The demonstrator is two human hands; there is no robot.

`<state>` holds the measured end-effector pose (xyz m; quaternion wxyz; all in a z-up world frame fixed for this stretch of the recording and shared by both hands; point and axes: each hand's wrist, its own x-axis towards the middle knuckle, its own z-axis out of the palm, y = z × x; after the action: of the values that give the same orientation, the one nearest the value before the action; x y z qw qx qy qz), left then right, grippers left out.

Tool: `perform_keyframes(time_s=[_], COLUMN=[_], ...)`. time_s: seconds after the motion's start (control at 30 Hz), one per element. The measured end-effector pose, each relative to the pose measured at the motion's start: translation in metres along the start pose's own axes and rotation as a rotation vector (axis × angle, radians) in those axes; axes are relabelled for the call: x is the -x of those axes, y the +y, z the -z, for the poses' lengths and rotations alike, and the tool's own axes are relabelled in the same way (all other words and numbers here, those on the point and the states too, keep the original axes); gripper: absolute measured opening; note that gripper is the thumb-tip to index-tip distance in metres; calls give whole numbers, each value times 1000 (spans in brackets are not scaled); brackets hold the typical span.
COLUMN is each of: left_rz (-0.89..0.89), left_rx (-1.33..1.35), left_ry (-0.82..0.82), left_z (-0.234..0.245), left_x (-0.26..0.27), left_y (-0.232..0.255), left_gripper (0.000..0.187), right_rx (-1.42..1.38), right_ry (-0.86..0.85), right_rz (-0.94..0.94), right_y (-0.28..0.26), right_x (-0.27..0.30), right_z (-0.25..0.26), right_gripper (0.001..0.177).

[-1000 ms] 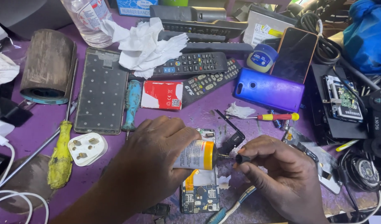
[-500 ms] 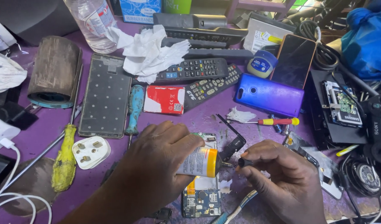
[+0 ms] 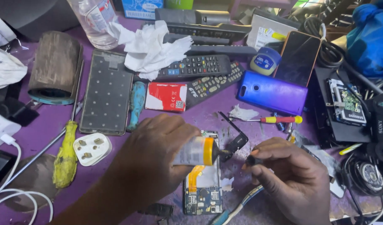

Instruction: The person handles a small electronic component, possibly a charging port, and applies adhesive from a yellow tube to it. They then attempt to attach the component to a larger circuit board on the workbench.

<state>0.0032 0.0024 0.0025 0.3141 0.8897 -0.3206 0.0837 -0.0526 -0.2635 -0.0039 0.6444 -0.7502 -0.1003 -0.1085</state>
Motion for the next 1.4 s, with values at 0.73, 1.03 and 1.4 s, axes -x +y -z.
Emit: perform_keyframes(time_s=[0.73,1.03,1.4], left_rz=[1035,805,613], left_rx=[520,397,-167], left_ry=[-246,327,131], left_z=[38,61,44], left_x=[-44,-33,-18], left_y=[41,13,-22], left_gripper=[26,48,49], right_rx=[616,212,278], right_ry=[-387,-243,-240], right_rz=[258,-16,4], right_y=[-31,-13,-1], right_x=[-70,-71,-70], right_z=[7,6,11], right_gripper=[15,20,16])
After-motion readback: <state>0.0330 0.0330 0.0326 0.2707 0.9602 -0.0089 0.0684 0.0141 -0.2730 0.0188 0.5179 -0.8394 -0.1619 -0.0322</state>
